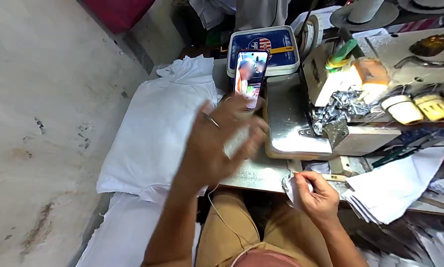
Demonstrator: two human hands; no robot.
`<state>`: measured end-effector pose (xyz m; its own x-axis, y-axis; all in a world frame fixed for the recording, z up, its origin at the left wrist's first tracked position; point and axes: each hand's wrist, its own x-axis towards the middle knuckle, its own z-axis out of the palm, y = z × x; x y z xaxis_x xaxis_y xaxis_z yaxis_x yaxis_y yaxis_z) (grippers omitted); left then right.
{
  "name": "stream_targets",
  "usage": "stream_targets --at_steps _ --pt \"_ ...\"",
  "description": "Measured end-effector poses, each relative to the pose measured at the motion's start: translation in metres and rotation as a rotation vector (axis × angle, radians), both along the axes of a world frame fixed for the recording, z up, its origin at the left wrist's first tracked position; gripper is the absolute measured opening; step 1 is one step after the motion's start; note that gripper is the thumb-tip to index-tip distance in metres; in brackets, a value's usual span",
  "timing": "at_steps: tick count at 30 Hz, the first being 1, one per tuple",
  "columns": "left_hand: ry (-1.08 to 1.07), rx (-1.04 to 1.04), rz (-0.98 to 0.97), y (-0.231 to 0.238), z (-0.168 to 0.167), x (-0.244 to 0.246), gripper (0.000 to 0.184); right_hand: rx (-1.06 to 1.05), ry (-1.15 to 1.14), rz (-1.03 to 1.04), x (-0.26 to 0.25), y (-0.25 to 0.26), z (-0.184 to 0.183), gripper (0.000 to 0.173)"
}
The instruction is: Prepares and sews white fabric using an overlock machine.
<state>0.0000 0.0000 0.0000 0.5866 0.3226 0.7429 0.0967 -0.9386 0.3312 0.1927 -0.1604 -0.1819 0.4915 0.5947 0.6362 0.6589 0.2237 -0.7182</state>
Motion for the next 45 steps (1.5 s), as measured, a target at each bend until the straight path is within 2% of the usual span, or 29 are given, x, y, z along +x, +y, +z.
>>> stream_targets --at_steps 2,4,6,8,10,16,22,32,36,40,42,45 --pt "0.097 -0.030 0.297 0.067 -0.020 -0.007 0.036 -0.002 -0.013 -0.003 0.000 0.000 -0.002 0.028" --pt "0.274 -0.172 0.596 0.124 -0.063 -0.018 0.054 0.000 -0.022 -0.017 -0.003 0.000 -0.002 0.028" --pt "0.480 -0.266 0.790 0.153 -0.118 -0.025 0.066 0.000 -0.025 -0.025 -0.003 0.001 -0.001 0.029" --pt "0.587 -0.288 0.863 0.157 -0.138 -0.021 0.065 -0.016 -0.011 -0.030 -0.002 0.001 -0.001 0.029" --pt "0.624 -0.305 0.871 0.153 -0.139 -0.022 0.065 -0.045 0.017 -0.032 -0.003 0.001 0.001 0.029" --pt "0.483 -0.274 0.793 0.149 -0.145 -0.029 0.073 -0.086 0.048 -0.048 -0.003 0.000 0.003 0.027" --pt "0.388 -0.194 0.663 0.151 -0.149 -0.031 0.056 -0.068 0.058 -0.041 -0.001 0.002 0.004 0.026" --pt "0.370 -0.242 0.740 0.149 -0.150 -0.027 0.043 -0.051 0.226 0.074 0.000 -0.003 0.003 0.017" --pt "0.366 -0.252 0.753 0.150 -0.150 -0.024 0.041 -0.111 0.408 0.171 -0.009 -0.002 0.022 0.017" --pt "0.385 -0.266 0.763 0.151 -0.149 -0.023 0.041 -0.195 0.233 0.393 -0.051 0.018 0.052 0.023" --pt "0.401 -0.288 0.766 0.150 -0.145 -0.022 0.040 -0.250 0.114 0.408 -0.073 0.048 0.064 0.025" --pt "0.447 -0.309 0.767 0.149 -0.124 -0.020 0.035 -0.453 0.006 0.359 -0.097 0.112 0.072 0.027"
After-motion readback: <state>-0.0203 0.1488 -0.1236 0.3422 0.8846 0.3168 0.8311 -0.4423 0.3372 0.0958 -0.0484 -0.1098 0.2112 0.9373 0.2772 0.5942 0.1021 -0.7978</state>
